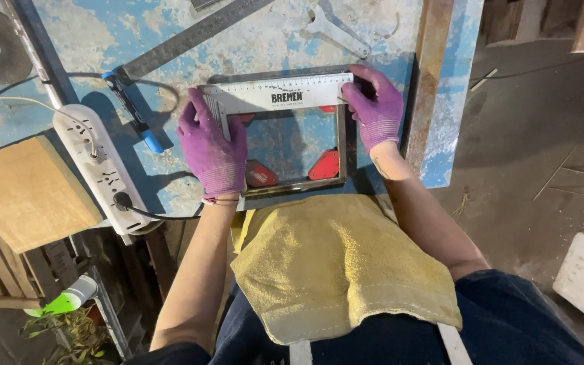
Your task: Aligning and measuring the components of a rectangular frame on a workbench using magnetic corner clamps and a ruler.
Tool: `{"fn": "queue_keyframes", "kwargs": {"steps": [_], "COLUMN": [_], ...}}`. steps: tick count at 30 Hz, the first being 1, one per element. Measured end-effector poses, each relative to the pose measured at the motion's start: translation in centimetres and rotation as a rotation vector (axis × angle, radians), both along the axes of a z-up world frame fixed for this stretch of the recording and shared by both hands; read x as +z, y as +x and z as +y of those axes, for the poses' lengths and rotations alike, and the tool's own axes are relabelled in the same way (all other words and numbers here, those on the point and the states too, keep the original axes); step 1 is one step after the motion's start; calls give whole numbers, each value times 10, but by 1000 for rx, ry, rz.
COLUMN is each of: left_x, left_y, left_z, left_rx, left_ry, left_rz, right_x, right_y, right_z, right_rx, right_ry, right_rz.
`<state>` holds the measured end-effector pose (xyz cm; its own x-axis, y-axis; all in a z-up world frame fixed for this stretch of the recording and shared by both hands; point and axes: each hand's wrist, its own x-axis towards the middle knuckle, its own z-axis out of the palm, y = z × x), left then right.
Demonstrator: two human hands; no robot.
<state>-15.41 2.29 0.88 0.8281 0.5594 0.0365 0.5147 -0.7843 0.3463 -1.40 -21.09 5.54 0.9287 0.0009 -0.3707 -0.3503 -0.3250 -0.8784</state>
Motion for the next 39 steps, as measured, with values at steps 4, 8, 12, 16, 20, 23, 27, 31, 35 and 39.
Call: {"fn": "queue_keyframes", "kwargs": {"steps": [4, 8, 12, 16, 20, 23, 27, 31, 35, 39], "left_x": [6, 7, 15, 18, 28, 33, 32, 16, 5, 8], "left_y": [-2, -3, 0, 1, 2, 5, 4, 3, 0, 0], "left_z": [-2, -4, -4, -2, 0, 0, -6, -9, -9, -10], "left_rx": [-21, -33, -8, -29, -55, -39, -35, 0, -32, -14], "left_ry": [-16, -19, -45, -76, -113, -112, -62, -6, 97, 88], "left_rz": [-68, -104, -41, -74, 30, 95, 34, 62, -27, -3], "right_x": [-2, -3, -4, -6, -4, 4, 5, 4, 5, 7], "right_y": [-1, 0, 0, 1, 0, 0, -4, -3, 0, -2], "right_z": [-1, -1, -2, -2, -2, 1, -1, -1, 0, 1], "right_rx": [-4, -34, -25, -18, -9, 5, 83, 89, 87, 79], "right_ry": [8, 43, 50, 74, 15, -33, -77, -90, -77, -90], "right_rz": [-4, 23, 16, -19, 4, 2, -78, -63, -54, -52]}}
